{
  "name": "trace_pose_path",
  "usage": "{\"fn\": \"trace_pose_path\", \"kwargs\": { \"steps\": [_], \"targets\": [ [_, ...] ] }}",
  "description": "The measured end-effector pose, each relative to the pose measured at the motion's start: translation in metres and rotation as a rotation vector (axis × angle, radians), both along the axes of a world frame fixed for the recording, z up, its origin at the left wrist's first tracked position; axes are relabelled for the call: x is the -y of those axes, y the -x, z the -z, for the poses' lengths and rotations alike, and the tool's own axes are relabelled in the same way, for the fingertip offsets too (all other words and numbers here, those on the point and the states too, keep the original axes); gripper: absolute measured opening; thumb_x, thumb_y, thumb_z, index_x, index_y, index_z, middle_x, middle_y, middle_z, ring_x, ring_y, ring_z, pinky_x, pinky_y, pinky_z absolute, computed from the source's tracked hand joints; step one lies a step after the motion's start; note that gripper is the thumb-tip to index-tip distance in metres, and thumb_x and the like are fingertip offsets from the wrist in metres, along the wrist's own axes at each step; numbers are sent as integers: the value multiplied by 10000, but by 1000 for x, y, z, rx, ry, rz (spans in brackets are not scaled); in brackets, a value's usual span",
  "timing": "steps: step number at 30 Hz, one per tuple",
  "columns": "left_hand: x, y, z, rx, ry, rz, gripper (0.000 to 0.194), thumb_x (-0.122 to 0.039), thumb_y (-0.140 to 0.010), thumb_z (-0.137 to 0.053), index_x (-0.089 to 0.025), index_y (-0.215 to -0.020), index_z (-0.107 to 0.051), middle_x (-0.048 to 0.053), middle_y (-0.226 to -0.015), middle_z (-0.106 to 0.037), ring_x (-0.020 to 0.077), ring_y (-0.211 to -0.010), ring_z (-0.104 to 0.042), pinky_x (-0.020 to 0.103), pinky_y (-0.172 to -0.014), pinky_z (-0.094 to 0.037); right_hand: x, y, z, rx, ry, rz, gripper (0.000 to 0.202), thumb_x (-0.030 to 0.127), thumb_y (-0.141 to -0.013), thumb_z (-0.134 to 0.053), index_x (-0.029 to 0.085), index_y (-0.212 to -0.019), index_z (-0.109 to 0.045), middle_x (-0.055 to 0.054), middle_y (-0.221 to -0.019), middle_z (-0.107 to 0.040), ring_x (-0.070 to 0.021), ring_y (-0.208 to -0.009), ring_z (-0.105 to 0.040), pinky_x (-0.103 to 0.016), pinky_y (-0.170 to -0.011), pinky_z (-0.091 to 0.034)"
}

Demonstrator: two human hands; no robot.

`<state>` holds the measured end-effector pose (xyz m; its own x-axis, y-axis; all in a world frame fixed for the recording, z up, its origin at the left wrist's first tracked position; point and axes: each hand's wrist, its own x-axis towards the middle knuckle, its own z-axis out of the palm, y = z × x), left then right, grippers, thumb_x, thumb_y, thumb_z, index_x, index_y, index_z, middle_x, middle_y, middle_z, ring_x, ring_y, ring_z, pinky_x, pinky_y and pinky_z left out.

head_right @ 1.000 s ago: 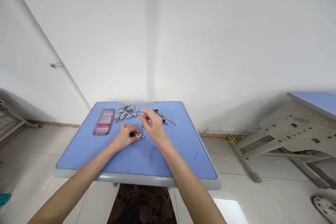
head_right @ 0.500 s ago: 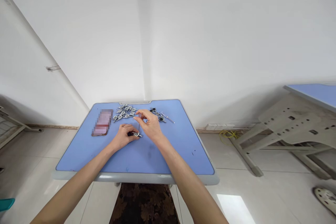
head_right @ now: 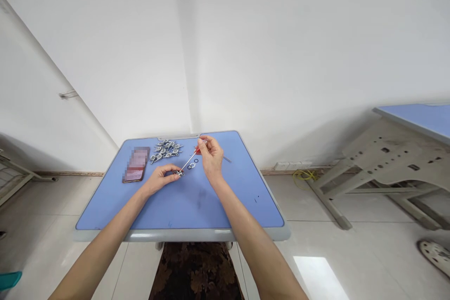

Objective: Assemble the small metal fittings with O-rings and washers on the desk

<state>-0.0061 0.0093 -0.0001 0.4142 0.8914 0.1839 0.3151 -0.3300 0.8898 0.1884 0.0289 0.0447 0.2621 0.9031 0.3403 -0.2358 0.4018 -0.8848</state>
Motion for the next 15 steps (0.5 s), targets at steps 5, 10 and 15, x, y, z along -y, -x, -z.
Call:
{"fn": "trace_pose_path", "kwargs": {
  "steps": [5,10,15],
  "targets": [
    [0,-1,-1,5,-36,30,311,-436,-814,-641,-184,-985,-704,56,-964,-682,197,-908,-606,305,-842,-454,1,1,1,10,-15,-4,256,403,-775,-660,194,-915,-614,39,-626,-557,-117,-605,-575,-272,-600,-531],
    [-1,-4,0,-177,-178,-36,201,-357,-772,-711,-190,-885,-714,41,-849,-684,187,-809,-610,341,-863,-435,1,1,3,69,-63,4,245,399,-794,-649,200,-934,-620,41,-634,-556,-118,-622,-579,-271,-615,-522],
    [-1,-6,0,-276,-200,-48,159,-300,-779,-709,-191,-894,-715,35,-854,-694,186,-819,-618,339,-870,-425,2,2,6,181,-93,19,239,398,-811,-634,199,-942,-619,45,-616,-526,-122,-611,-572,-276,-614,-515]
  ]
}}
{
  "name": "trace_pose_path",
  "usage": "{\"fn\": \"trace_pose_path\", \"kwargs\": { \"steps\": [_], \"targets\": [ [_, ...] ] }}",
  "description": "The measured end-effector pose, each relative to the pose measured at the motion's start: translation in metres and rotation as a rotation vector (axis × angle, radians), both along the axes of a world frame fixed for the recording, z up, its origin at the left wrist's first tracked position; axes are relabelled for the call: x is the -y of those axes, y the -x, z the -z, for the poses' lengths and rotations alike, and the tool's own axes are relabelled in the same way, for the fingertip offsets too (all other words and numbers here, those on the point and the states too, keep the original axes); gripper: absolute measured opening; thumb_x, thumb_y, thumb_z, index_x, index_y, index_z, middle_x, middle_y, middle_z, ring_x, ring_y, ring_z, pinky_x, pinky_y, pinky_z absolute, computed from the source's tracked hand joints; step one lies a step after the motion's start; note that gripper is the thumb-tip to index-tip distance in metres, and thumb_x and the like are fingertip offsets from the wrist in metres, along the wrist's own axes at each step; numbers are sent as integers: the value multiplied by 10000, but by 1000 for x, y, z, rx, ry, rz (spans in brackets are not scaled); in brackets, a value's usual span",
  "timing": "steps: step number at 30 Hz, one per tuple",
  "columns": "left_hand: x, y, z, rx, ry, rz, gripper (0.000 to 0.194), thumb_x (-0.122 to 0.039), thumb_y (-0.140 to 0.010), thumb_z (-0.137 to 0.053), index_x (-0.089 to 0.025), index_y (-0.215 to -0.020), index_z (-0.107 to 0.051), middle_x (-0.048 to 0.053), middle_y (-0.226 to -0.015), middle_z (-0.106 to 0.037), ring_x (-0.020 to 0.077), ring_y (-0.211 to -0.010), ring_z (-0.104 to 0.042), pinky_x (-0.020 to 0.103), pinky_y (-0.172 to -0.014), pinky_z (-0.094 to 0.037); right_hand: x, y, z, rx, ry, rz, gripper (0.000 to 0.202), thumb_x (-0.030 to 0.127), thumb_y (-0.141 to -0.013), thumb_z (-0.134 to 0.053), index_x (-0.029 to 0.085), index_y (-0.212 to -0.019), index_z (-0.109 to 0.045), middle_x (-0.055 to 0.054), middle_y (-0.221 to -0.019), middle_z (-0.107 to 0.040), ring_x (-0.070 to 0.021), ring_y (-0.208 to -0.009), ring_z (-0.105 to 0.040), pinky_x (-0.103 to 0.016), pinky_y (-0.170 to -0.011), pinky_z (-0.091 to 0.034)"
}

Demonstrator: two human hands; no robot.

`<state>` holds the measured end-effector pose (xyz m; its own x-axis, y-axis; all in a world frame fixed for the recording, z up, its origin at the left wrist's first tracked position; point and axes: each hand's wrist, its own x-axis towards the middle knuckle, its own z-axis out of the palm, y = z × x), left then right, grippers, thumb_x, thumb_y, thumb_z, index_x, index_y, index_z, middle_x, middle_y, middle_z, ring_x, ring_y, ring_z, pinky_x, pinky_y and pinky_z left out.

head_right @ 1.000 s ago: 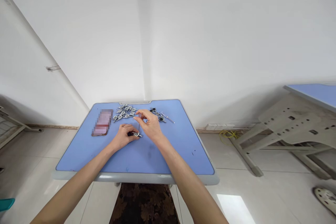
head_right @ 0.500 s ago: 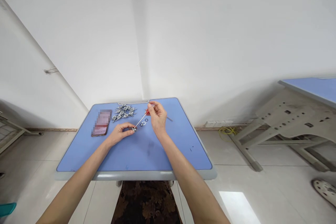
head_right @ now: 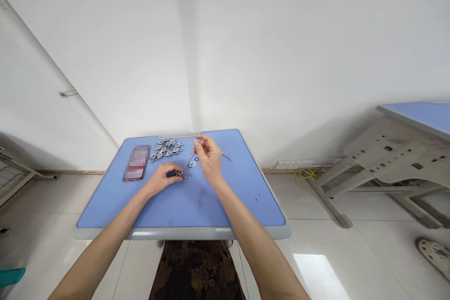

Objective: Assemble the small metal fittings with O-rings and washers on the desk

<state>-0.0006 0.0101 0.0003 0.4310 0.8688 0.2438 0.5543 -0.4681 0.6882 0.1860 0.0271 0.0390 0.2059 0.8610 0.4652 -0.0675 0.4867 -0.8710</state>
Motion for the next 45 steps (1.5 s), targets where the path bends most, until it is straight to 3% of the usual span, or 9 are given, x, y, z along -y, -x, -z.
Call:
{"fn": "trace_pose_path", "kwargs": {
  "steps": [9,20,26,35,45],
  "targets": [
    [-2,4,2,-14,35,14,147,-270,-761,-718,-177,-874,-722,38,-847,-685,181,-803,-612,317,-814,-464,2,1,1,137,-7,0,252,416,-825,-604,203,-959,-616,44,-622,-488,-135,-607,-587,-283,-619,-521],
    [3,3,-3,-126,-4,-5,183,-269,-749,-725,-220,-925,-724,23,-916,-681,208,-916,-613,365,-942,-385,6,4,0,273,-25,-27,188,347,-843,-576,196,-947,-619,31,-663,-528,-125,-585,-593,-257,-578,-483],
    [4,3,-6,-96,7,-4,222,-288,-738,-736,-208,-943,-707,21,-867,-677,200,-867,-614,349,-903,-404,8,6,0,324,-57,-23,193,363,-849,-568,208,-951,-621,26,-657,-543,-129,-572,-595,-260,-574,-496],
    [0,8,-7,-30,29,39,109,-243,-782,-676,-184,-866,-714,35,-867,-693,188,-825,-618,301,-787,-463,6,7,3,340,-61,-35,217,377,-857,-554,208,-974,-624,2,-693,-578,-139,-601,-597,-264,-568,-500],
    [-3,14,-5,19,107,5,163,-276,-788,-643,-176,-908,-690,39,-897,-704,203,-865,-622,309,-811,-462,7,7,1,286,-57,-9,209,367,-857,-561,206,-976,-623,5,-702,-576,-129,-604,-594,-256,-581,-503]
  ]
}}
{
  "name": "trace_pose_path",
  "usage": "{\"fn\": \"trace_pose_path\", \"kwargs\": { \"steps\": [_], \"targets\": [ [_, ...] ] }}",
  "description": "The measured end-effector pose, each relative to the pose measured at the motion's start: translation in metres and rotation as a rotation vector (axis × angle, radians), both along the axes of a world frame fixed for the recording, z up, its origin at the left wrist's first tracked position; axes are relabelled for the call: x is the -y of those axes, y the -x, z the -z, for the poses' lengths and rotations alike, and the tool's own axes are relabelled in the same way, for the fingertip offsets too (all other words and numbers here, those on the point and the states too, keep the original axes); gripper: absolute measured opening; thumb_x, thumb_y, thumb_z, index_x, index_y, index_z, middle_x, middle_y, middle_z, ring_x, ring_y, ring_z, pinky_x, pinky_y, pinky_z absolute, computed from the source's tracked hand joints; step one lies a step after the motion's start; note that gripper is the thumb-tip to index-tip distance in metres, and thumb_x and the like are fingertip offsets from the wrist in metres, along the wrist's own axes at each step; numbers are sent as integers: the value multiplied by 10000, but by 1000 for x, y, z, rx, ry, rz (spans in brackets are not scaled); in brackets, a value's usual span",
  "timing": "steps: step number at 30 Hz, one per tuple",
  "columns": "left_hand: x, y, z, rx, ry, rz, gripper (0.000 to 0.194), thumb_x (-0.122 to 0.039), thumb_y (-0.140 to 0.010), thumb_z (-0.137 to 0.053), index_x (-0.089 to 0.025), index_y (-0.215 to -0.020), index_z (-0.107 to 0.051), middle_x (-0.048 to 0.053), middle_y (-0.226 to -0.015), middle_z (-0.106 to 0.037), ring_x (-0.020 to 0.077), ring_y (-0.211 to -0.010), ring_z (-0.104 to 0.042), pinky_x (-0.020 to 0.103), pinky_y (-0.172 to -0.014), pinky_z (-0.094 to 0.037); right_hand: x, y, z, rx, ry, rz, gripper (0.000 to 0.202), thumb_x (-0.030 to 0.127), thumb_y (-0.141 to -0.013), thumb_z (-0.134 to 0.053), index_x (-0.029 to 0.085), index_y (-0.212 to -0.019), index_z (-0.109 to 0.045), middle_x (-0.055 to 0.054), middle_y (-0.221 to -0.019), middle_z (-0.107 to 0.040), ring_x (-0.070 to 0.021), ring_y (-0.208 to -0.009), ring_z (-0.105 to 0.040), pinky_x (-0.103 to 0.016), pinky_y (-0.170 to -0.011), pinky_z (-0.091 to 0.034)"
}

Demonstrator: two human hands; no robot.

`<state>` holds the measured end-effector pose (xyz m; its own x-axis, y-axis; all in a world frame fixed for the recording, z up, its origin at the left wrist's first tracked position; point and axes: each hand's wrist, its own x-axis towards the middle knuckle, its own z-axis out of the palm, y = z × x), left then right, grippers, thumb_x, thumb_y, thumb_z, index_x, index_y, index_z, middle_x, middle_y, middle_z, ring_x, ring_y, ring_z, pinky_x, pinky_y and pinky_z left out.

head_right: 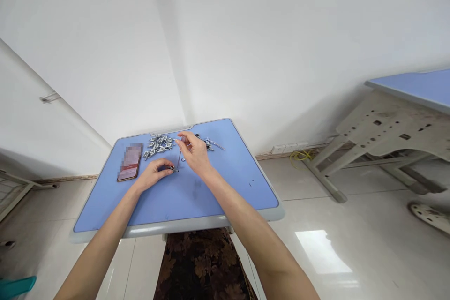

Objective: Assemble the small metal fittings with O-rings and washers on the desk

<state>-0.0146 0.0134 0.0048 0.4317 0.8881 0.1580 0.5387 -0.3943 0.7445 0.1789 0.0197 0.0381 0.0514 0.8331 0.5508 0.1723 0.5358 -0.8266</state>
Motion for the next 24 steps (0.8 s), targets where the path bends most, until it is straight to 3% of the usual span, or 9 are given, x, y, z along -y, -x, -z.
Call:
{"fn": "trace_pose_path", "kwargs": {
  "steps": [24],
  "targets": [
    [-1,1,0,10,16,46,191,-306,-782,-672,-165,-907,-700,50,-897,-704,197,-843,-623,299,-788,-481,-2,2,5,38,-15,3,233,376,-860,-553,198,-989,-632,-4,-705,-573,-137,-623,-581,-261,-595,-504]
  ]
}}
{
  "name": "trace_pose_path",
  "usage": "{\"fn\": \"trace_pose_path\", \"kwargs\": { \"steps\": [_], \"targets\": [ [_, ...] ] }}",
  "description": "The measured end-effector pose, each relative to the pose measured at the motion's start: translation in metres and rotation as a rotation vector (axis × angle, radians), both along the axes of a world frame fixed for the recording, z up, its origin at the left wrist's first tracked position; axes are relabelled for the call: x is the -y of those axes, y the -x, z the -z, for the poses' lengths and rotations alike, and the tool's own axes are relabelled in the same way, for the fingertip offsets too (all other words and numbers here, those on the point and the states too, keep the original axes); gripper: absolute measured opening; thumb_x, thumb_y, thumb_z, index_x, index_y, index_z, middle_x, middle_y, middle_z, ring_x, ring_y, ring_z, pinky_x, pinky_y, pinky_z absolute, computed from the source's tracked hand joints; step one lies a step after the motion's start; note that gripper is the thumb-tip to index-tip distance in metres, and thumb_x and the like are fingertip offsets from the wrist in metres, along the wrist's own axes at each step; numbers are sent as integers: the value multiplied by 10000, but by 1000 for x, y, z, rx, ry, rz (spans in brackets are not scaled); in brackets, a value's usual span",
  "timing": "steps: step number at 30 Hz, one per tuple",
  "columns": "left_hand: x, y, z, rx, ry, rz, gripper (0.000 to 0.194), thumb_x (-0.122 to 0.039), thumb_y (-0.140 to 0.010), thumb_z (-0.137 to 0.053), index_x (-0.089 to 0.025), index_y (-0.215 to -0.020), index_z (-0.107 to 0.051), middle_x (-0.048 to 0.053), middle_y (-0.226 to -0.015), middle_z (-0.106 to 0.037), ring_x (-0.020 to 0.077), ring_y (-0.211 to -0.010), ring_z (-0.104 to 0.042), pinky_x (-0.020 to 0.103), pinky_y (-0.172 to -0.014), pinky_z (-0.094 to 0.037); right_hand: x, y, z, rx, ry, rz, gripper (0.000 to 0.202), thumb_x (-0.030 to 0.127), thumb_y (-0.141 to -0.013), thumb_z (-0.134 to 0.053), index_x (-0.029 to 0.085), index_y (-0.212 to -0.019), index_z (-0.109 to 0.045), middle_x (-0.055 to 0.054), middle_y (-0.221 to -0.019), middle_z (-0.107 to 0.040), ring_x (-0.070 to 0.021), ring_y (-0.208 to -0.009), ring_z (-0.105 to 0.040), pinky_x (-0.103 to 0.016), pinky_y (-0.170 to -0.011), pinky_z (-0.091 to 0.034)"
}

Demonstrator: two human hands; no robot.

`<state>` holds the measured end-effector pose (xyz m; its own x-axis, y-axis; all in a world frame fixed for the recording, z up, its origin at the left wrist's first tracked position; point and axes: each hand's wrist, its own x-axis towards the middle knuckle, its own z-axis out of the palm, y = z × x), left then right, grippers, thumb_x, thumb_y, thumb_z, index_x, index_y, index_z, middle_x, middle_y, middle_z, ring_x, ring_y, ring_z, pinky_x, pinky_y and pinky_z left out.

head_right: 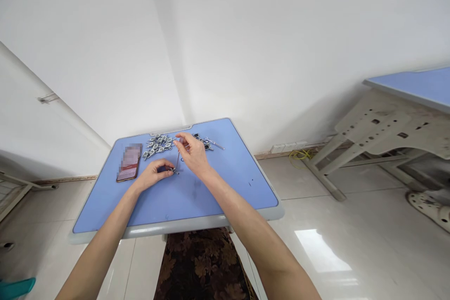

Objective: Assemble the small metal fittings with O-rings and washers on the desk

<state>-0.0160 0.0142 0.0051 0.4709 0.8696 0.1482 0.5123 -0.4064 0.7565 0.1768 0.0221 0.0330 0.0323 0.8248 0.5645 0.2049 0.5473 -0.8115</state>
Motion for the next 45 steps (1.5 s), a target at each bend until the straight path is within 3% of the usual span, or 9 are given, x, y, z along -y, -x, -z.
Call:
{"fn": "trace_pose_path", "kwargs": {
  "steps": [27,45],
  "targets": [
    [1,-1,-3,-23,-43,89,130,-260,-824,-649,-181,-905,-715,38,-887,-692,180,-848,-616,278,-792,-464,2,2,-1,2,-38,-27,176,327,-872,-553,195,-971,-614,7,-685,-578,-128,-591,-590,-250,-567,-501],
    [3,-4,-5,-69,-71,68,122,-240,-814,-659,-193,-904,-727,27,-895,-695,183,-862,-617,286,-809,-458,4,1,0,11,-20,-48,205,365,-872,-554,204,-982,-617,3,-703,-570,-136,-603,-596,-274,-594,-520]
  ]
}}
